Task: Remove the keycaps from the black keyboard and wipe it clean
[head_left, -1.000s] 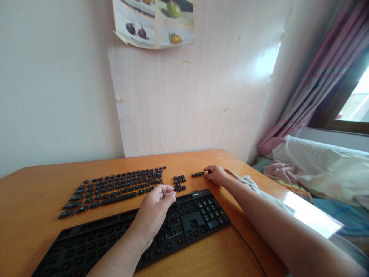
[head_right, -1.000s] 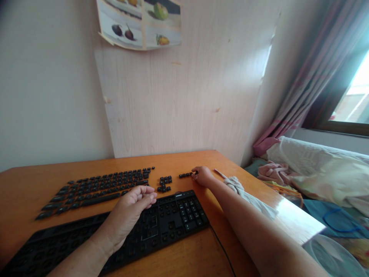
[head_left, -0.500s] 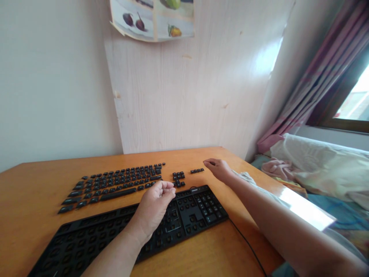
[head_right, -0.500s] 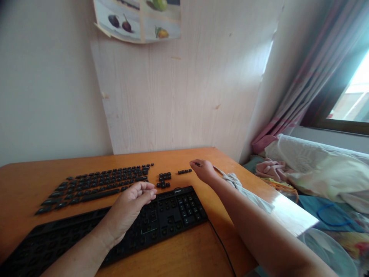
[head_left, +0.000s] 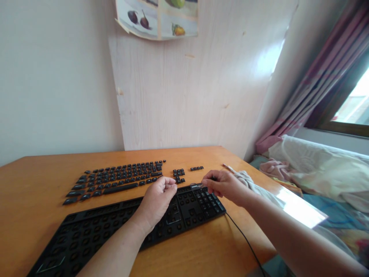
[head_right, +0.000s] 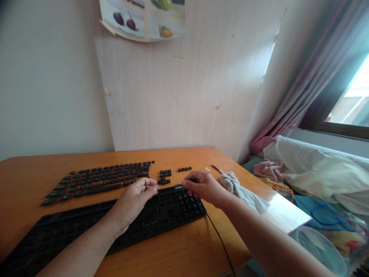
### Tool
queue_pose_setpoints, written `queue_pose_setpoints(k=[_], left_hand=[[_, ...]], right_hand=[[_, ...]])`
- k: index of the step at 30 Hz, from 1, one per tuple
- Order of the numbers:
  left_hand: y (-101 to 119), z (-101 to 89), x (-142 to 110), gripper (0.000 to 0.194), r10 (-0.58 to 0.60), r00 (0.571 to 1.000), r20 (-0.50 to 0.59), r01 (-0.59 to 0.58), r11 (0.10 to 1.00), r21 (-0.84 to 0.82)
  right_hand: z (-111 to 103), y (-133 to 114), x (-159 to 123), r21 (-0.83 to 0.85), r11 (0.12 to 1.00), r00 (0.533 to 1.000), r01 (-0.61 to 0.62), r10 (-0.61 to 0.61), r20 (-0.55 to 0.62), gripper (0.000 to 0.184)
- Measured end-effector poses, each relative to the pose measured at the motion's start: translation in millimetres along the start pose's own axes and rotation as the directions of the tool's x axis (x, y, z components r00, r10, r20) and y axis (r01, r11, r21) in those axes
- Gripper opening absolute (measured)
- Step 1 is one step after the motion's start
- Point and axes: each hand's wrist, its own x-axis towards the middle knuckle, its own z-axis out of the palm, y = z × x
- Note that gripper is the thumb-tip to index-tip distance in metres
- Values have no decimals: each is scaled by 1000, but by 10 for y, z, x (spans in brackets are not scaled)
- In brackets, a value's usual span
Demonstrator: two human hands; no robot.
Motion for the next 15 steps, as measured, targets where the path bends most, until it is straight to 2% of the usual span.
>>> queue_pose_setpoints(k=[5,9,15], left_hand=[[-22,1,6,32,14,1000,-1,-14,999,42],[-33,5,15,31,31,999,-9,-31,999,40],[-13,15,9,30,46,999,-6,-46,998,43]], right_hand=[[124,10,-52,-114,993,1000,12,-15,-26,35],[205,18,-65,-225,974,997,25,-40,-60,30],[287,-12,-34,-282,959,994,-12,-18,-105,21]])
